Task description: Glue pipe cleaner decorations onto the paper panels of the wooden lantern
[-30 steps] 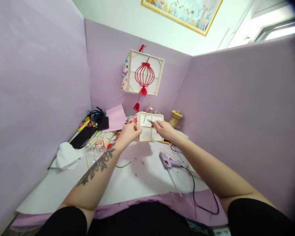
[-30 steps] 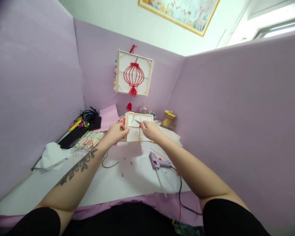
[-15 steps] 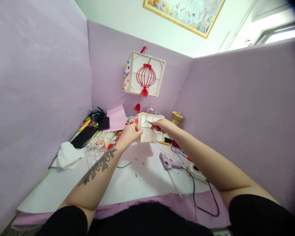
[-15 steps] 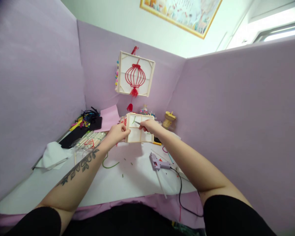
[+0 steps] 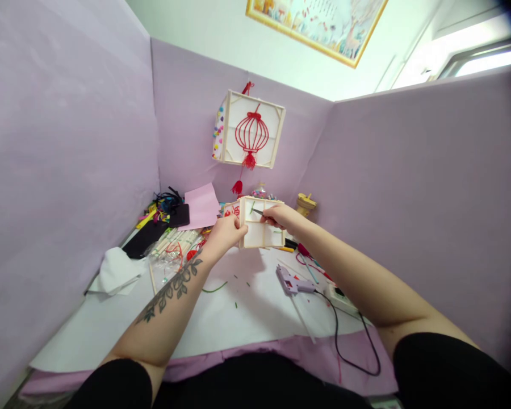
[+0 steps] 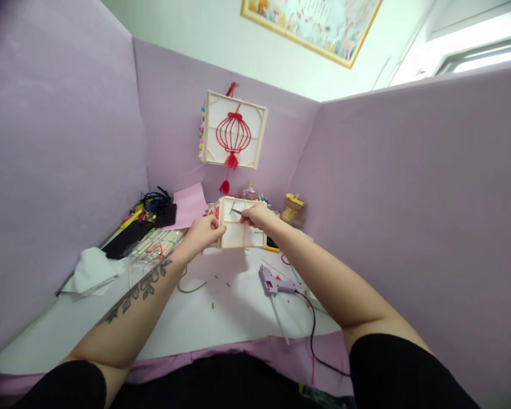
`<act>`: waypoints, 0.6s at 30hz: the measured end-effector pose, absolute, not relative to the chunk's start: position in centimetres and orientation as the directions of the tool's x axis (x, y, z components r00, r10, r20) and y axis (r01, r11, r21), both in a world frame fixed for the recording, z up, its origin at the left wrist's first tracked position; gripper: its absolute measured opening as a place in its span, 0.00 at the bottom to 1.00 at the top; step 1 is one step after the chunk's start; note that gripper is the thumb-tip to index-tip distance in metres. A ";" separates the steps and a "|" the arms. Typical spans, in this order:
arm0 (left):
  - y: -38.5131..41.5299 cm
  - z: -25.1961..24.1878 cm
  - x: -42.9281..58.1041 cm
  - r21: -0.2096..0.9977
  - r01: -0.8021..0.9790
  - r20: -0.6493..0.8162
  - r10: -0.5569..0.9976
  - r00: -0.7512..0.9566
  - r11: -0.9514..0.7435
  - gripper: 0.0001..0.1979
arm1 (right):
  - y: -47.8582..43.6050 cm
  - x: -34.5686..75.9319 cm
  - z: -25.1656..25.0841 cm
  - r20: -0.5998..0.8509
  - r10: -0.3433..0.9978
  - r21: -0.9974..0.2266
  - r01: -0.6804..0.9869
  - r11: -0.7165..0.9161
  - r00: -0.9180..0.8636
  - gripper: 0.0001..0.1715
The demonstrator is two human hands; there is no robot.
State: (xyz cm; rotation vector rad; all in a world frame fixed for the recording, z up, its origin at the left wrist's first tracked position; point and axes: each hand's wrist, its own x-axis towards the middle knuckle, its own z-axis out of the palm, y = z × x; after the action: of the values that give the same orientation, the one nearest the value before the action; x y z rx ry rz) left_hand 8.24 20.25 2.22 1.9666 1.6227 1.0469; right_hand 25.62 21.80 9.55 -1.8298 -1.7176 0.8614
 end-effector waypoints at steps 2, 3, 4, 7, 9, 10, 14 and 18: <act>20.3 2.2 8.3 0.697 0.667 0.308 0.950 0.054 -0.264 0.11 | 21.8 25.5 9.7 -0.107 0.994 -0.710 0.698 -0.088 0.016 0.09; 20.3 2.1 8.3 0.695 0.668 0.313 0.948 0.053 -0.266 0.11 | 21.9 25.4 9.7 -0.102 0.995 -0.704 0.705 -0.085 0.018 0.10; 20.3 2.1 8.3 0.693 0.669 0.317 0.947 0.052 -0.268 0.11 | 21.9 25.3 9.8 -0.096 0.995 -0.697 0.712 -0.082 0.020 0.10; 20.4 1.9 8.3 0.689 0.670 0.326 0.944 0.052 -0.275 0.11 | 22.1 25.2 9.8 -0.080 0.996 -0.676 0.733 -0.073 0.025 0.11; 20.5 1.8 8.4 0.687 0.672 0.329 0.943 0.055 -0.279 0.11 | 22.1 25.2 9.8 -0.070 0.997 -0.664 0.745 -0.064 0.023 0.12; 20.5 1.7 8.4 0.685 0.672 0.329 0.943 0.056 -0.280 0.11 | 22.1 25.1 9.9 -0.066 0.998 -0.659 0.750 -0.059 0.021 0.12; 20.6 1.7 8.3 0.684 0.675 0.328 0.943 0.056 -0.278 0.11 | 21.8 25.1 10.2 -0.056 0.998 -0.642 0.765 -0.048 0.015 0.13; 20.6 1.8 8.3 0.683 0.675 0.325 0.944 0.059 -0.278 0.11 | 21.6 25.2 10.2 -0.053 0.998 -0.613 0.789 -0.050 0.022 0.12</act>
State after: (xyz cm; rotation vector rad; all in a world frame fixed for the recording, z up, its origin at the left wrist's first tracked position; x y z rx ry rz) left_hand 8.29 20.56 1.77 1.9947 1.6224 1.0623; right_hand 25.21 21.62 10.25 -1.8917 -1.8178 0.6792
